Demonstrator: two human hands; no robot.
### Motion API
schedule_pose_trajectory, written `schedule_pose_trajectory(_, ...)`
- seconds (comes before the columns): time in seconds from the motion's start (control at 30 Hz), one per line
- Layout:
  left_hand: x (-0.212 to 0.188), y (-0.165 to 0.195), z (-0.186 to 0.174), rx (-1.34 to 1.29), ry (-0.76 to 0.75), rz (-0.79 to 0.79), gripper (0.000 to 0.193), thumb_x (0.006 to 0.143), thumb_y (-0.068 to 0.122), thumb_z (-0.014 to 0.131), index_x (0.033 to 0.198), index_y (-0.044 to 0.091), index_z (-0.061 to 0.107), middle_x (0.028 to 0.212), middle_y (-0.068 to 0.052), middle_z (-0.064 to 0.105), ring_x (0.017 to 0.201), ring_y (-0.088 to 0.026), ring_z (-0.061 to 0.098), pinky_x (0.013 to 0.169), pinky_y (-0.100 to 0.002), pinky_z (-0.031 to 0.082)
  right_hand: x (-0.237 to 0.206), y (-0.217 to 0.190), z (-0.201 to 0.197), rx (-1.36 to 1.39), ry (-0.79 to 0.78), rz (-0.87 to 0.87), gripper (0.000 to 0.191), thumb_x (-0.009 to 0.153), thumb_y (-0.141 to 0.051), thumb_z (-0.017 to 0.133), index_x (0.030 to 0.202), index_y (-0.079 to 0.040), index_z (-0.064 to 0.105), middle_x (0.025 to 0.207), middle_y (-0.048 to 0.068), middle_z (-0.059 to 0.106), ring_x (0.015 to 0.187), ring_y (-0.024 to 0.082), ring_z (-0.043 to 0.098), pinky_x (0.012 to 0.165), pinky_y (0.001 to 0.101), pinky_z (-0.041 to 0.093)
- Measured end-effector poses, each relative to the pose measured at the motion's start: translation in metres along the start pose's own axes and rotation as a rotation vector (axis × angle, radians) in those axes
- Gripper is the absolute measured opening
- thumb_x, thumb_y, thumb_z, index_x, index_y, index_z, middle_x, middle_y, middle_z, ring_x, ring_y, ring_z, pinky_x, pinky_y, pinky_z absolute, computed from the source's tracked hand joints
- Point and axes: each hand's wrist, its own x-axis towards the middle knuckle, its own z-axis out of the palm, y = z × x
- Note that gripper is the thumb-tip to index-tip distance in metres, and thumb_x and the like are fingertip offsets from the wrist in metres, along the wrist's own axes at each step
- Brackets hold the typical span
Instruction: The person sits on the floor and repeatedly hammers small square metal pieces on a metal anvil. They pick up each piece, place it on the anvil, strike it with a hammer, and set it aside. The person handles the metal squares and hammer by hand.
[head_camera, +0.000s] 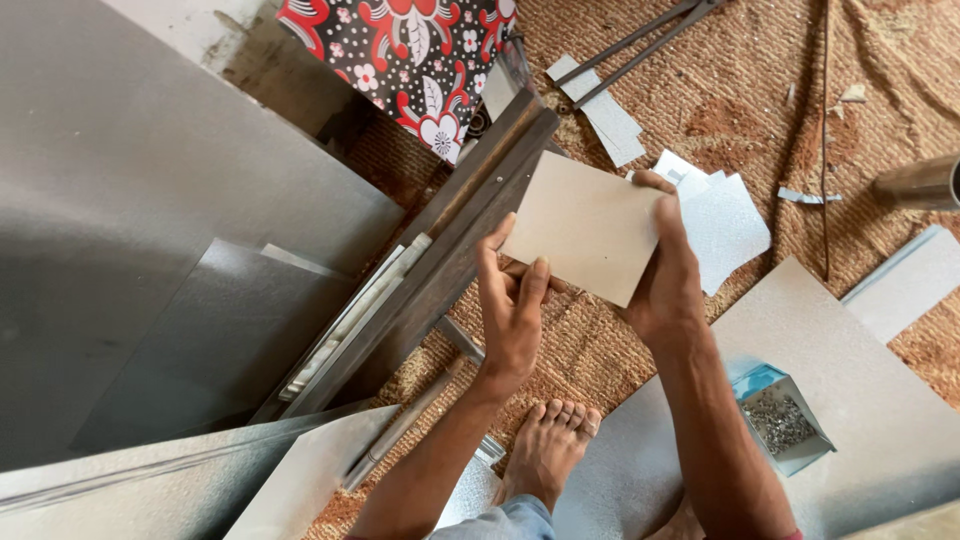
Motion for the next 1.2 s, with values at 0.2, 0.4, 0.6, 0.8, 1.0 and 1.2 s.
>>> schedule_pose_trajectory(0.2, 0.003, 0.001, -0.012, 0.055, -0.05, 0.325, 0.057, 0.113, 0.031, 0.056, 0.158, 0.004, 0.032, 0.121, -0.009, 0.063, 0.077, -0.009, 0.072, 0.059, -0.023, 0.059, 0.013, 0.007, 0.009, -0.213, 0.179, 0.229, 0.059, 0.086, -0.033, 0.073, 0.136, -0.011, 0.049, 0.112, 0.013, 0.061, 0.103, 0.028, 0.067, 0.074, 0.0429, 0.067)
schedule_pose_trajectory(0.4, 0.012, 0.022, -0.029, 0.07, -0.079, 0.194, 0.063, 0.109, 0.035, 0.056, 0.158, 0.004, 0.033, 0.078, -0.008, 0.071, 0.067, -0.008, 0.066, 0.056, -0.022, 0.047, 0.027, 0.033, -0.006, -0.353, 0.104, 0.326, 0.071, 0.088, -0.037, 0.076, 0.135, 0.01, 0.049, 0.109, 0.02, 0.065, 0.099, 0.032, 0.068, 0.071, 0.0422, 0.063)
schedule_pose_trajectory(0.6, -0.03, 0.008, -0.091, 0.149, -0.028, -0.138, 0.07, 0.094, 0.055, 0.068, 0.141, 0.007, 0.05, 0.09, -0.007, 0.068, 0.083, -0.012, 0.065, 0.075, -0.025, 0.056, 0.074, 0.039, -0.007, -0.378, 0.044, 0.104, 0.069, 0.087, -0.032, 0.073, 0.136, 0.007, 0.042, 0.107, 0.017, 0.063, 0.091, 0.028, 0.072, 0.065, 0.0404, 0.069)
schedule_pose_trajectory(0.8, -0.124, -0.057, -0.18, 1.204, -0.064, 0.074, 0.053, 0.084, 0.038, 0.079, 0.118, 0.001, 0.061, 0.105, -0.019, 0.07, 0.092, -0.028, 0.07, 0.076, -0.045, 0.06, 0.13, 0.066, -0.01, -0.266, 0.046, -0.034, 0.075, 0.091, -0.031, 0.079, 0.138, 0.013, 0.041, 0.11, 0.018, 0.058, 0.102, 0.033, 0.068, 0.08, 0.0424, 0.066)
schedule_pose_trajectory(1.0, -0.146, -0.094, -0.232, 1.572, -0.252, -0.034, 0.03, 0.095, 0.022, 0.07, 0.113, 0.0, 0.059, 0.102, -0.021, 0.067, 0.09, -0.029, 0.07, 0.078, -0.04, 0.061, 0.137, 0.096, 0.004, -0.248, 0.15, 0.09, 0.073, 0.086, -0.034, 0.079, 0.128, 0.02, 0.054, 0.113, 0.025, 0.066, 0.1, 0.035, 0.071, 0.074, 0.0379, 0.065)
schedule_pose_trajectory(1.2, -0.142, -0.069, -0.241, 1.366, -0.304, 0.016, 0.03, 0.08, 0.027, 0.073, 0.09, 0.002, 0.062, 0.072, -0.01, 0.064, 0.064, -0.024, 0.066, 0.061, -0.042, 0.058, 0.139, 0.104, 0.01, -0.274, 0.212, 0.106, 0.08, 0.082, -0.031, 0.08, 0.129, 0.022, 0.043, 0.111, 0.026, 0.065, 0.095, 0.034, 0.073, 0.072, 0.0386, 0.068)
